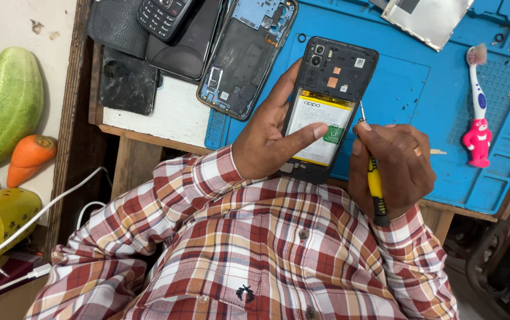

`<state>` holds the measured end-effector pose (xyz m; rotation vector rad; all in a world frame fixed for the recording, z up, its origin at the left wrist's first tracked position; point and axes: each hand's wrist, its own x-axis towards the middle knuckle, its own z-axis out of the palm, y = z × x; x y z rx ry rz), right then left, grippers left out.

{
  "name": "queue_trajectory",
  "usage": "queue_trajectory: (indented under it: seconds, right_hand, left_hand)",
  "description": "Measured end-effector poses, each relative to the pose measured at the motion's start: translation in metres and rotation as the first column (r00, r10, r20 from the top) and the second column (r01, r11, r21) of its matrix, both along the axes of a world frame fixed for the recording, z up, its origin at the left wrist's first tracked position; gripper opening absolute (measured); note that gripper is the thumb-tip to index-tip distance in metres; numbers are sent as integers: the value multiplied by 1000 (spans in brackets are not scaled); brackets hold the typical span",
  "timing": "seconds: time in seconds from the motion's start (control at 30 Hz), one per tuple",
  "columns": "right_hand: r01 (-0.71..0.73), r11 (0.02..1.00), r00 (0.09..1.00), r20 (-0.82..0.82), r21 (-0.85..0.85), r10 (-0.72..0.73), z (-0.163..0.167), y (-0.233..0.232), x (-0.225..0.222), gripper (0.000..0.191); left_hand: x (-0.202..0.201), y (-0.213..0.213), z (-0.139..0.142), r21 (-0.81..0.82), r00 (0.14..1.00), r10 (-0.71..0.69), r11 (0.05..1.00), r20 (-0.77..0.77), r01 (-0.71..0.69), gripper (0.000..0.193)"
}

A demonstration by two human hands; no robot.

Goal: The person holds a disassembled smartphone with the battery exposed and uses a yellow-handled screwdriver to repeatedly scrape adhesive residue from the phone's internal frame. The person rotates the phone to access different edges while continuing to scrape the same areas.

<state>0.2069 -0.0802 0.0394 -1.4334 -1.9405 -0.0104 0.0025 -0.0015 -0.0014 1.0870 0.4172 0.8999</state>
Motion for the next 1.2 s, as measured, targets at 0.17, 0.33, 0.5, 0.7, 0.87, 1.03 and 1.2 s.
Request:
queue_trajectory:
  seconds: [0.17, 0.33, 0.5, 0.7, 0.87, 1.03, 1.2]
  right_hand:
    - [-18, 1000, 1000, -26, -11, 18, 0, 1, -9, 19]
    - [28, 999, 1000, 8, 24, -28, 3, 5, -9, 17]
    - [20, 1000, 999, -30, 8, -20, 8, 8, -6, 18]
    - [16, 999, 1000, -18, 28, -16, 6, 12, -5, 16]
    - [40, 998, 999, -27, 38, -39, 5, 15, 6, 17]
    - [34, 999, 999, -12, 19, -34, 4, 10, -3, 17]
    - [64, 998, 998, -4, 23, -64, 10, 14, 5, 17]
  left_hand:
    - [2, 2, 2, -33, 998, 57, 998, -32, -58, 86]
    - [2, 3, 3, -97, 1000, 0, 995, 17, 2, 89]
    - [0, -1, 4, -23, 1000, -17, 1000, -15, 17, 83]
    - [-1, 2, 3, -1, 999, -23, 1000, -40, 23, 80]
    - [-2, 0, 3, -38, 995, -103, 994, -8, 102, 86]
    - [0, 1, 5, -60, 998, -55, 997, -20, 54, 87]
    - [-1, 0, 5, -27, 994, -105, 994, -24, 104, 87]
